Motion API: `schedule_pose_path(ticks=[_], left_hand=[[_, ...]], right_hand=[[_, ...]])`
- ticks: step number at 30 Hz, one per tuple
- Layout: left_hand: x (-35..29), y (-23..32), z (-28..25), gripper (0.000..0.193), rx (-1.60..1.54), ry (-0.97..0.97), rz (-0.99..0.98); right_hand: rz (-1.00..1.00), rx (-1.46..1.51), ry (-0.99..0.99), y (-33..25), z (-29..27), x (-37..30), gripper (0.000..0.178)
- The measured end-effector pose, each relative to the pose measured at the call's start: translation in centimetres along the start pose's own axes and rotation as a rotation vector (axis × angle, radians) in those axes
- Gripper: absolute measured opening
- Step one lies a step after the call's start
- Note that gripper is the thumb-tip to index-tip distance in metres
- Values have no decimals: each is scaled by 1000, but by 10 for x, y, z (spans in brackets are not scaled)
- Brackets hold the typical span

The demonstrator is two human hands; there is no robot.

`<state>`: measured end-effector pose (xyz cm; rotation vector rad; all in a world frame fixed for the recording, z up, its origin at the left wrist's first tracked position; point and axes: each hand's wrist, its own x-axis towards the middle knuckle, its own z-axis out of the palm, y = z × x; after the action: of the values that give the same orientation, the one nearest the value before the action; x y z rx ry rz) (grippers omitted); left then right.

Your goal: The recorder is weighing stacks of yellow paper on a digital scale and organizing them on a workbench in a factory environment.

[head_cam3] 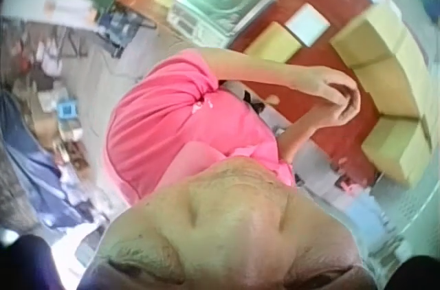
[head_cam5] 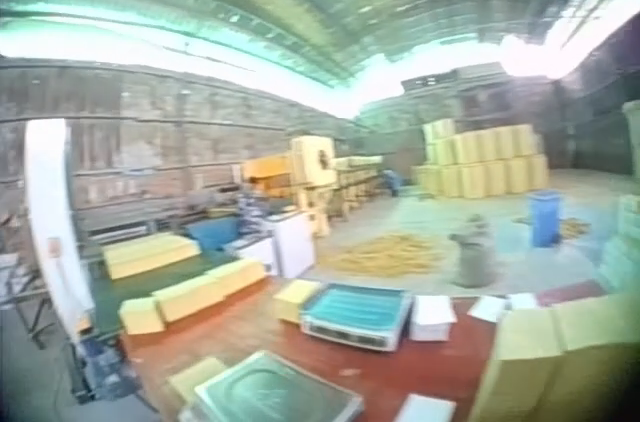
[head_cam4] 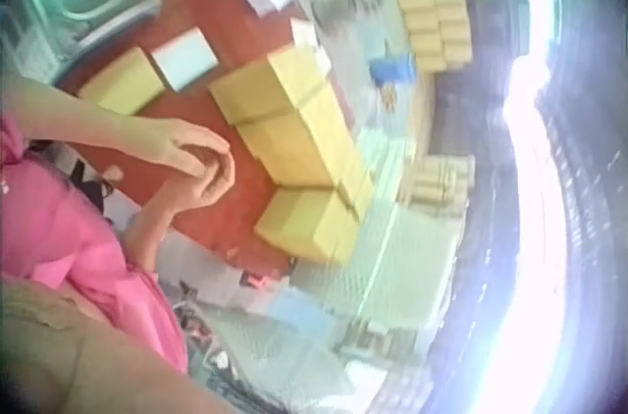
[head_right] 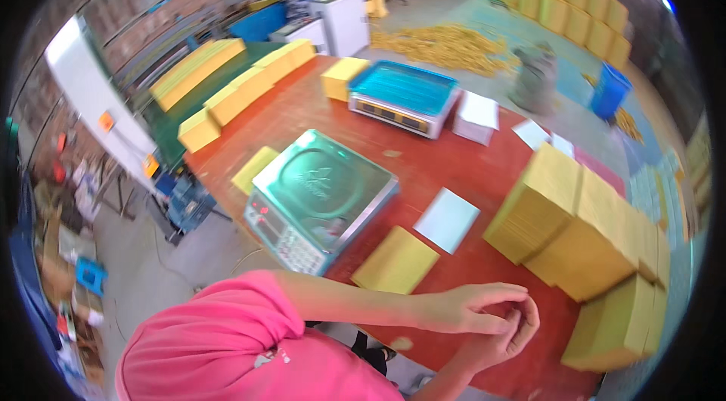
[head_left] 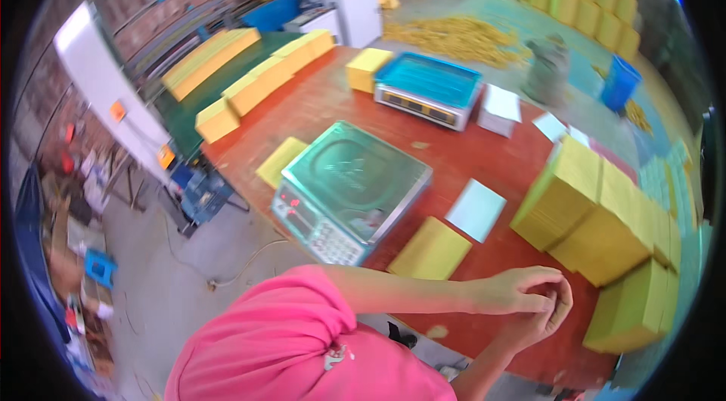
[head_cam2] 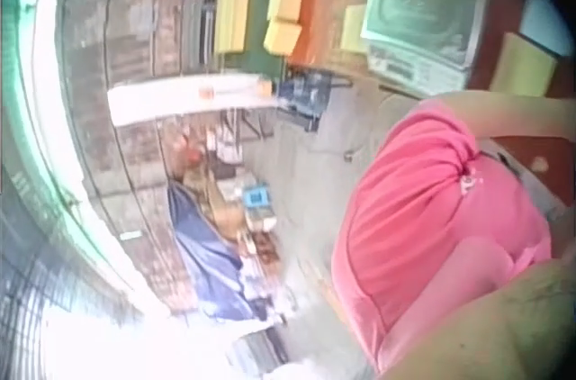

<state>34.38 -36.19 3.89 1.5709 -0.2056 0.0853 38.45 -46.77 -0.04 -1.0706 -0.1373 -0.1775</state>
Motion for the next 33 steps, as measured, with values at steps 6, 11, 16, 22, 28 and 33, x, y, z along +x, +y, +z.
schedule_pose_path(ticks=[6,11,16,22,28,33], left_hand=[[-274,53,-137,53,-67,491,71],[-487,80,-213,42,-107,887,-206],[-665,95,-314,32,415,1266,-362],[-764,126,-481,36,1167,1405,-639],[-784,96,-645,42,1439,1250,-720],[-801,71,-712,46,1497,1237,-852]], right_hand=[[155,32,-742,44,174,-182,17],[410,73,-1088,76,272,-364,17],[688,166,-1279,107,346,-491,17],[912,100,-1470,140,402,-555,18],[1167,95,-1605,192,436,-594,14],[1436,56,-1727,227,452,-625,15]])
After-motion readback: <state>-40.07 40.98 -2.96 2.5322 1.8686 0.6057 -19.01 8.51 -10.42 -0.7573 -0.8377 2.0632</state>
